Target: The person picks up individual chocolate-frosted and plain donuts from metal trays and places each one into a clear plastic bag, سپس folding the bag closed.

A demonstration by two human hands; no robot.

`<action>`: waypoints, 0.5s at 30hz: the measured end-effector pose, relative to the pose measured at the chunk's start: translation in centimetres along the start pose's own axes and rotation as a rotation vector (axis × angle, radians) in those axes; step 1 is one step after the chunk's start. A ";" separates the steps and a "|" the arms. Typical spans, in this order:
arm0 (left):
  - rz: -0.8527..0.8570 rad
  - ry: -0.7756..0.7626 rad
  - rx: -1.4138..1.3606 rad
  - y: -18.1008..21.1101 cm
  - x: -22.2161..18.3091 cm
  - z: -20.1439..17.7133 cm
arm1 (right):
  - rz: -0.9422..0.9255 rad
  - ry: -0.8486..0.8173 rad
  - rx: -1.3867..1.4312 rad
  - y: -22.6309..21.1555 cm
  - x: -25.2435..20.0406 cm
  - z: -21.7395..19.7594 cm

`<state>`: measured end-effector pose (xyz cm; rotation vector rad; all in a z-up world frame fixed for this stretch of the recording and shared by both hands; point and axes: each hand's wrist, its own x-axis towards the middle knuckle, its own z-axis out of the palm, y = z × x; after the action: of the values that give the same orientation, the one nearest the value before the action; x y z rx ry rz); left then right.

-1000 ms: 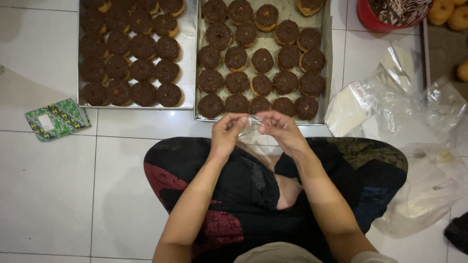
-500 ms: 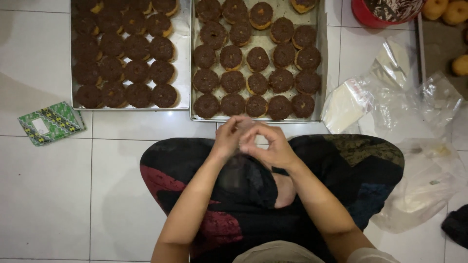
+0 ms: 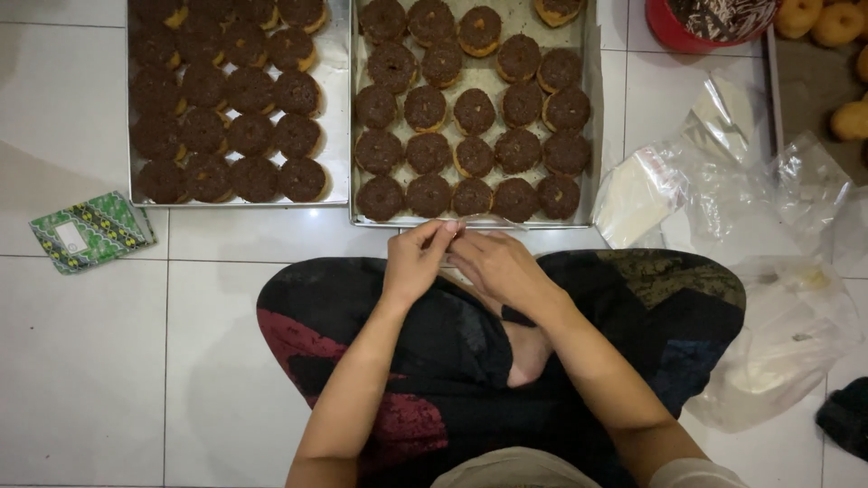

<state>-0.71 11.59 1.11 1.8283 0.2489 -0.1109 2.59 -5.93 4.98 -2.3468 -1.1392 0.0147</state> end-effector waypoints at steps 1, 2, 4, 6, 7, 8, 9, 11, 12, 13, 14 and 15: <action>0.002 0.001 0.001 0.4 0.0 0.1 | -0.001 0.001 -0.001 -0.1 0.2 -0.4; 0.172 0.045 0.044 0.9 -0.1 0.1 | -0.005 -0.057 0.081 -0.2 0.4 -0.8; 0.342 0.090 0.087 0.9 -0.1 0.6 | -0.010 -0.116 0.163 0.2 0.1 -0.3; 0.648 0.136 0.179 0.1 0.0 1.5 | 0.050 -0.231 0.257 1.4 -0.9 1.4; 0.647 0.135 0.179 0.4 -0.1 1.9 | 0.050 -0.232 0.257 1.3 -0.9 1.4; 0.847 0.197 0.176 0.7 -0.2 2.3 | 0.041 -0.240 0.228 1.2 -1.0 1.3; 1.046 0.260 0.171 1.0 -0.3 2.7 | 0.032 -0.247 0.199 1.1 -1.0 1.2; 1.140 0.305 0.253 0.4 -1.2 3.0 | 0.012 -0.260 0.204 2.4 -1.6 2.1; 1.231 0.348 0.336 0.1 -1.7 3.2 | -0.005 -0.273 0.210 3.1 -1.9 2.5; 1.231 0.349 0.335 0.6 -2.1 3.2 | -0.005 -0.273 0.210 4.3 -2.4 4.2; 1.293 0.359 0.342 1.2 -2.4 3.3 | 0.059 -0.310 0.175 5.6 -2.8 5.9; 1.354 0.368 0.349 1.7 -2.7 3.3 | 0.124 -0.345 0.139 6.8 -3.2 7.6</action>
<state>-2.80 7.65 2.38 1.9880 -0.8201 1.1812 3.75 -8.25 -5.42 -2.3412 -1.1036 0.5448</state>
